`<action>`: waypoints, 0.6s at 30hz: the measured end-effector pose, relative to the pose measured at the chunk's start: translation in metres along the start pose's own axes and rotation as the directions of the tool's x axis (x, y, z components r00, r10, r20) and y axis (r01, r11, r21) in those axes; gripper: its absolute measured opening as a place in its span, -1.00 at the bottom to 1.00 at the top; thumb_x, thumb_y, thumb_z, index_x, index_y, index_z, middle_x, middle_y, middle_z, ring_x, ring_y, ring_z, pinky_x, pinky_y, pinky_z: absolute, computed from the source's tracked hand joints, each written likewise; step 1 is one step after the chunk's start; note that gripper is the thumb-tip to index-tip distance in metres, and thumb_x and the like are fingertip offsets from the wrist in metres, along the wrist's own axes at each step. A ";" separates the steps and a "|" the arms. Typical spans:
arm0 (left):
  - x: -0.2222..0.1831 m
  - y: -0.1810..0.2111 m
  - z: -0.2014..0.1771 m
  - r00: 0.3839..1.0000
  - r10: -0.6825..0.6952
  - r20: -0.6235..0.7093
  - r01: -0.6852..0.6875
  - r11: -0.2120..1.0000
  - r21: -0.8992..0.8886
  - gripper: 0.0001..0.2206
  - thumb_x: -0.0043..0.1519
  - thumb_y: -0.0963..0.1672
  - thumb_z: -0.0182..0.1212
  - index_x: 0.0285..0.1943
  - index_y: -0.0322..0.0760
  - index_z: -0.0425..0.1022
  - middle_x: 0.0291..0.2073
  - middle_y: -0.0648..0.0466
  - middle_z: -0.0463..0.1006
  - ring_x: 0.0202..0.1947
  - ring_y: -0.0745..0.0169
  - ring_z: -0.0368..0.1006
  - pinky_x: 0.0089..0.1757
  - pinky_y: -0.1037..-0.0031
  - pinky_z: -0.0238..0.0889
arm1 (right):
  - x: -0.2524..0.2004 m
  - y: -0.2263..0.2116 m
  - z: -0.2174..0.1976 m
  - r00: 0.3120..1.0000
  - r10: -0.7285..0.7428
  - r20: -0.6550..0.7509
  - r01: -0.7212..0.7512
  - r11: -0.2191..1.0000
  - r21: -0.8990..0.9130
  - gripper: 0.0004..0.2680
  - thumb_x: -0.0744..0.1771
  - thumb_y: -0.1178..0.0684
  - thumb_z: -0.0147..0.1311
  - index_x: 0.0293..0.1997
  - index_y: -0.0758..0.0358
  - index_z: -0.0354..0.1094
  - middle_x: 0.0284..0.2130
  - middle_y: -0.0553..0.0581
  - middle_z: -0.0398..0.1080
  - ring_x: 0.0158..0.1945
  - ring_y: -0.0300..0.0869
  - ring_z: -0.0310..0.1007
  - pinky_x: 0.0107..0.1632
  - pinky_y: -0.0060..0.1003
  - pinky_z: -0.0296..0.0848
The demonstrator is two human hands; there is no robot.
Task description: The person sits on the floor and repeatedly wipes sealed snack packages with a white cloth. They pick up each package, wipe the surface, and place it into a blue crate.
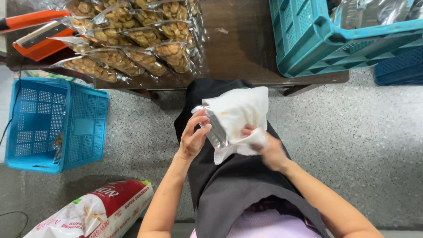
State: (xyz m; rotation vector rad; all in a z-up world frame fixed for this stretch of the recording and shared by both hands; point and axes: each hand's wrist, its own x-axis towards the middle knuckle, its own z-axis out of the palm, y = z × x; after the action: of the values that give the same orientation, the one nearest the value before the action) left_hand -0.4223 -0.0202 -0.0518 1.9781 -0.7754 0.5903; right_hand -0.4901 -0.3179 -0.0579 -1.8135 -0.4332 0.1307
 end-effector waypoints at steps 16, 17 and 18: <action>-0.015 0.008 -0.015 0.971 0.135 0.200 -0.157 0.982 0.101 -0.69 0.00 -0.34 0.37 -0.11 -0.35 0.48 0.05 -0.08 0.46 0.23 -0.28 0.41 0.12 0.12 0.47 | 0.106 0.010 0.023 0.932 -0.350 0.092 0.346 0.790 -0.505 -0.69 0.31 -0.01 0.14 0.18 0.15 0.40 0.06 0.21 0.44 0.13 0.16 0.42 0.21 0.06 0.33; -0.018 0.009 -0.017 0.973 0.125 0.192 -0.144 0.986 0.084 -0.68 0.00 -0.35 0.36 -0.08 -0.35 0.48 0.06 -0.07 0.46 0.24 -0.28 0.41 0.13 0.12 0.48 | 0.106 0.027 0.018 0.940 -0.341 0.009 0.294 0.797 -0.527 -0.70 0.32 -0.01 0.13 0.17 0.19 0.40 0.05 0.24 0.44 0.12 0.18 0.41 0.21 0.05 0.33; -0.020 0.008 -0.018 0.976 0.116 0.185 -0.130 0.989 0.067 -0.66 0.00 -0.36 0.34 -0.05 -0.36 0.48 0.06 -0.07 0.46 0.26 -0.27 0.41 0.14 0.12 0.48 | 0.103 0.045 0.010 0.940 -0.332 -0.075 0.241 0.803 -0.545 -0.70 0.32 -0.02 0.12 0.15 0.23 0.41 0.03 0.28 0.44 0.11 0.20 0.40 0.20 0.05 0.33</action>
State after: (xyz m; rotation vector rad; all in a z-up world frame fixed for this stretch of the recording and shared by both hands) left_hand -0.4435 -0.0018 -0.0513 2.0875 -1.0057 0.5254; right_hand -0.3881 -0.2822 -0.0897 -2.2505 -0.6675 -0.3923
